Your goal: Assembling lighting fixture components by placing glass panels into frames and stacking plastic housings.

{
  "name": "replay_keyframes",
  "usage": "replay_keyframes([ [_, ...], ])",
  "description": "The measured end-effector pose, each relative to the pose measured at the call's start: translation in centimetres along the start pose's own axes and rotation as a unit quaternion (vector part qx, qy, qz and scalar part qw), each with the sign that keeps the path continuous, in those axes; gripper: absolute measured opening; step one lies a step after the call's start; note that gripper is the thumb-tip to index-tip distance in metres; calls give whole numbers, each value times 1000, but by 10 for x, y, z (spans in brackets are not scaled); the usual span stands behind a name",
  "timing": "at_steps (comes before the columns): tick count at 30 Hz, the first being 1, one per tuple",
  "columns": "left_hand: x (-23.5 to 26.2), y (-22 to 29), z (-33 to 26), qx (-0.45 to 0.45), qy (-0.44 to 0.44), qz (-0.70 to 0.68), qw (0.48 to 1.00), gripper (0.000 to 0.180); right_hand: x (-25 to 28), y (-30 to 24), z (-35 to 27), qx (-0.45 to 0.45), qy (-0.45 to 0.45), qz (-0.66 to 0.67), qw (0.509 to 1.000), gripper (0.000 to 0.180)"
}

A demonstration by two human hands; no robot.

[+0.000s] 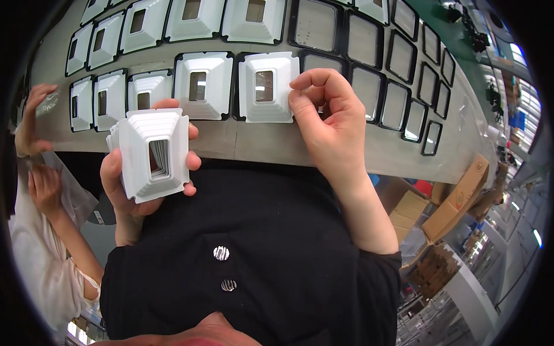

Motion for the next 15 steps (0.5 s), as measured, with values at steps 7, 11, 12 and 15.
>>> replay_keyframes([
  [7, 6, 3, -2, -2, -4, -9, 1000, 94, -1, -7, 3, -6, 9, -168, 986, 13],
  [11, 10, 4, -4, -9, -3, 0, 1000, 94, 2, -32, 3, 123, 35, -315, 941, 17],
  [12, 10, 5, -5, -11, 1, 2, 1000, 95, -3, -39, 1, 194, 22, -376, 906, 25],
  [15, 10, 4, -5, -1, 32, -18, 999, 95, -27, -46, -8, 284, -28, -488, 825, 34],
])
Point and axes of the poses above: each hand's wrist, its own z-axis towards the middle knuckle, its own x-axis out of the back of the hand, y = z × x, the point moved 8 cm from there along z, towards the middle knuckle, and after that the axes turned 8 degrees about -y, right-handed, at the moved point
